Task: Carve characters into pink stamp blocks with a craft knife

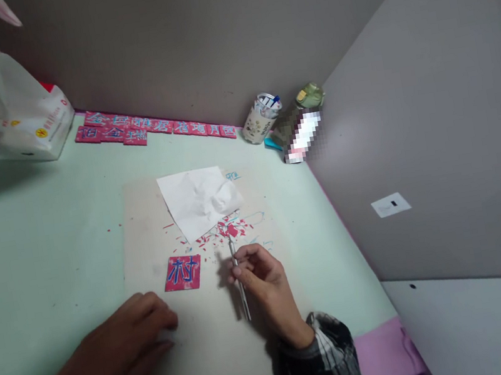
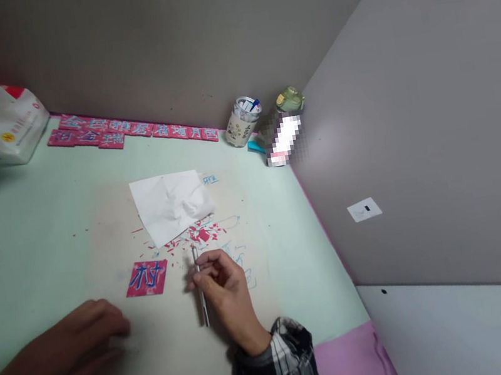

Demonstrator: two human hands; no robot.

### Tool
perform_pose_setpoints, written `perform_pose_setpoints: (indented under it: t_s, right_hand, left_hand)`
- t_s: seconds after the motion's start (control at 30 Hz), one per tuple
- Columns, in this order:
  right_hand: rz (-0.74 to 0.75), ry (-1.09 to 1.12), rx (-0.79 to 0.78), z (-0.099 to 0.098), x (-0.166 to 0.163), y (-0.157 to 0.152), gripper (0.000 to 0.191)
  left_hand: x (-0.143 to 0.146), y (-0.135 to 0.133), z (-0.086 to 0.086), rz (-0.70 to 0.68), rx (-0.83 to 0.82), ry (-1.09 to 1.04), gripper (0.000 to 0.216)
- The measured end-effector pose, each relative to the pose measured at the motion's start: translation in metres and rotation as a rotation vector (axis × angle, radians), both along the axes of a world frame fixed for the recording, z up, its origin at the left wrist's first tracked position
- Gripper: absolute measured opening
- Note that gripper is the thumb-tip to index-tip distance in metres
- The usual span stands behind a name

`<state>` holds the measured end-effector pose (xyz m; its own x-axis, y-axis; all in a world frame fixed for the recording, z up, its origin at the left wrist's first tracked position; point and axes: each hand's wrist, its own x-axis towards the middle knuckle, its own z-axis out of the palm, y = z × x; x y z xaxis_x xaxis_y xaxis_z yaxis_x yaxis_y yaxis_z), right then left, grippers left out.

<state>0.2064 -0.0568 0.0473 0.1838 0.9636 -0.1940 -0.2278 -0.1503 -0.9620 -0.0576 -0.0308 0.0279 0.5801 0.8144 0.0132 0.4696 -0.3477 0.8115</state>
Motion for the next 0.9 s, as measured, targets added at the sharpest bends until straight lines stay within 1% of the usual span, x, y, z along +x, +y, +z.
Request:
perform_pose_setpoints:
  t_s: [0.1,0.17,0.23,0.3,0.37,0.43,0.53,0.63,0.73,0.83,0.9]
  right_hand:
    - [-0.059,0.013,0.039,0.004,-0.004,0.0,0.028]
    - [-0.07,0.031,0.045,0.008,-0.006,0.0,0.036]
    - [-0.084,0.063,0.045,0.014,-0.008,0.002,0.036]
    - [-0.128,0.089,0.061,0.022,-0.009,0.004,0.029]
    - [-0.2,0.106,0.082,0.028,-0.01,0.006,0.022]
    - [-0.272,0.112,0.095,0.033,-0.01,0.009,0.02]
    - [-0.316,0.091,0.096,0.034,-0.01,0.011,0.018]
    - [-0.332,0.038,0.111,0.033,-0.011,0.012,0.015]
    - [-0.339,0.016,0.132,0.034,-0.014,0.012,0.014]
    - [-0.334,0.025,0.151,0.036,-0.017,0.013,0.015]
    - [-0.327,0.03,0.167,0.037,-0.018,0.014,0.014]
  left_hand:
    - [0.012,0.007,0.021,0.139,-0.205,-0.105,0.027]
    - [0.02,0.009,0.027,0.181,-0.32,-0.172,0.032]
    - [0.03,0.011,0.029,0.144,-0.426,-0.263,0.03]
    - [0.04,0.012,0.028,0.096,-0.54,-0.379,0.026]
    - [0.05,0.013,0.028,0.097,-0.632,-0.487,0.024]
    - [0.056,0.015,0.028,0.128,-0.671,-0.544,0.023]
    - [0.058,0.016,0.026,0.165,-0.696,-0.55,0.024]
    - [0.058,0.015,0.018,0.186,-0.733,-0.596,0.026]
    - [0.057,0.014,0.008,0.173,-0.786,-0.659,0.03]
    - [0.055,0.011,0.0,0.181,-0.841,-0.616,0.034]
    - [0.053,0.01,-0.002,0.201,-0.857,-0.563,0.038]
